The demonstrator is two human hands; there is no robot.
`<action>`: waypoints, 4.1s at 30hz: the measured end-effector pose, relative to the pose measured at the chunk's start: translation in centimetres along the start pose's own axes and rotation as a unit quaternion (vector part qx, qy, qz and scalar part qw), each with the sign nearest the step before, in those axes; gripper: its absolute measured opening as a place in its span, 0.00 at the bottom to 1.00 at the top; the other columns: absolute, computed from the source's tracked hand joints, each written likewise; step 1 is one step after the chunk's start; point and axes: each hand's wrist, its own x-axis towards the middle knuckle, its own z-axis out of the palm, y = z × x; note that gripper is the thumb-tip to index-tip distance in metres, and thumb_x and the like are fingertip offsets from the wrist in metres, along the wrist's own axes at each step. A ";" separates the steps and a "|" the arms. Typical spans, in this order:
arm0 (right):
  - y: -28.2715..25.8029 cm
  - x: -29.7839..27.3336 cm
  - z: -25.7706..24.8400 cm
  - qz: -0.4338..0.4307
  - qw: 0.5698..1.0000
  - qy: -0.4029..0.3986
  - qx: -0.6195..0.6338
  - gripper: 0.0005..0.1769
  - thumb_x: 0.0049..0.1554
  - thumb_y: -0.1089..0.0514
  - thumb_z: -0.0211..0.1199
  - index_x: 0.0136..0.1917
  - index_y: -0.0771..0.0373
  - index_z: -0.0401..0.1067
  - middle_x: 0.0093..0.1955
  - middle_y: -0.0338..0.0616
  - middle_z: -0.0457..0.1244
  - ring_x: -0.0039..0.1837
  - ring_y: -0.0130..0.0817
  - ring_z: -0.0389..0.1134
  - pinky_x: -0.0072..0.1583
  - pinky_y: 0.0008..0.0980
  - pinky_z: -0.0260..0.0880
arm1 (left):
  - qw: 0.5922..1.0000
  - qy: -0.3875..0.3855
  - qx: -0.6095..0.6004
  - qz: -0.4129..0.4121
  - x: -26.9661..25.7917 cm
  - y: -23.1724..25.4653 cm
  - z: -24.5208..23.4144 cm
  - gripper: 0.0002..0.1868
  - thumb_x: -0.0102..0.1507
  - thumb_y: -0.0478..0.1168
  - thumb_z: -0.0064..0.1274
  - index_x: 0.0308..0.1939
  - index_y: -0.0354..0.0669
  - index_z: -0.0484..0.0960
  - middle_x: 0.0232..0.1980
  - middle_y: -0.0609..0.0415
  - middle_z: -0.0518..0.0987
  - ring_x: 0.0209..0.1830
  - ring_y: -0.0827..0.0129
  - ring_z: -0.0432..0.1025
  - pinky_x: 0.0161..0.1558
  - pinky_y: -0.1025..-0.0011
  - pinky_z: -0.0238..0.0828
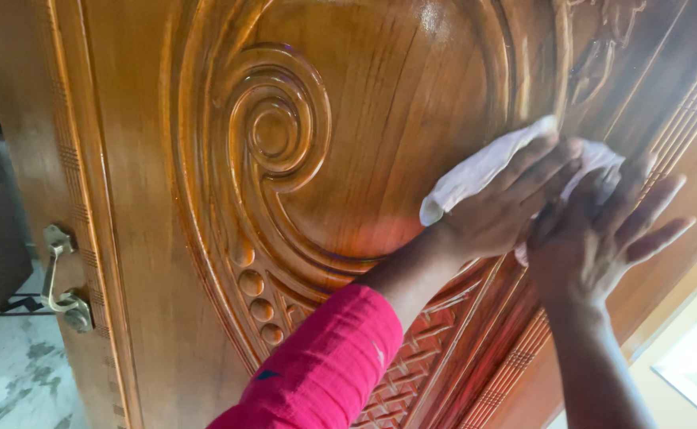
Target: The person wipes the elaborate spiral carvings and flat panels of a wooden door using a white cloth, then cleans the side edge and the latch area.
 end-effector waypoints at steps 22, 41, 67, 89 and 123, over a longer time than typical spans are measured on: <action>1.9 5.0 -0.4 -0.057 0.996 0.048 -0.052 0.25 0.75 0.49 0.55 0.80 0.64 0.64 0.89 0.63 0.41 0.86 0.71 0.39 0.79 0.75 0.33 | 0.988 0.078 0.041 -0.124 4.6 0.1 0.0 0.25 0.75 0.48 0.45 0.75 0.45 0.73 0.81 0.53 0.64 0.84 0.61 0.53 0.83 0.55 0.54; 6.3 -9.7 4.8 -0.052 0.994 0.027 -0.092 0.24 0.72 0.48 0.55 0.75 0.64 0.70 0.89 0.58 0.40 0.90 0.65 0.34 0.80 0.72 0.20 | 0.997 -0.013 0.025 -0.076 -6.9 6.4 -0.3 0.28 0.76 0.46 0.42 0.75 0.32 0.71 0.81 0.44 0.63 0.84 0.55 0.52 0.85 0.59 0.45; 14.0 5.3 -1.0 -0.133 0.973 0.148 -0.119 0.21 0.64 0.58 0.60 0.70 0.56 0.73 0.66 0.39 0.59 0.70 0.44 0.57 0.72 0.44 0.54 | 0.960 0.188 -0.166 -0.127 11.5 4.6 7.1 0.23 0.72 0.41 0.49 0.72 0.50 0.72 0.79 0.50 0.67 0.79 0.57 0.61 0.79 0.59 0.55; 14.5 -8.4 2.5 -0.112 0.974 0.163 -0.113 0.17 0.72 0.52 0.59 0.70 0.60 0.75 0.71 0.39 0.56 0.71 0.42 0.55 0.72 0.42 0.54 | 0.963 0.123 -0.181 -0.156 -0.9 11.8 3.5 0.27 0.76 0.42 0.42 0.79 0.42 0.64 0.81 0.40 0.64 0.81 0.50 0.59 0.82 0.53 0.57; -7.9 -21.2 11.8 -0.098 0.993 -0.064 -0.024 0.40 0.59 0.44 0.56 0.73 0.78 0.60 0.79 0.79 0.45 0.83 0.75 0.41 0.79 0.70 0.39 | 0.977 -0.206 -0.025 0.052 -26.2 -6.4 -9.0 0.41 0.72 0.61 0.44 0.86 0.57 0.53 0.88 0.58 0.51 0.88 0.66 0.42 0.83 0.55 0.27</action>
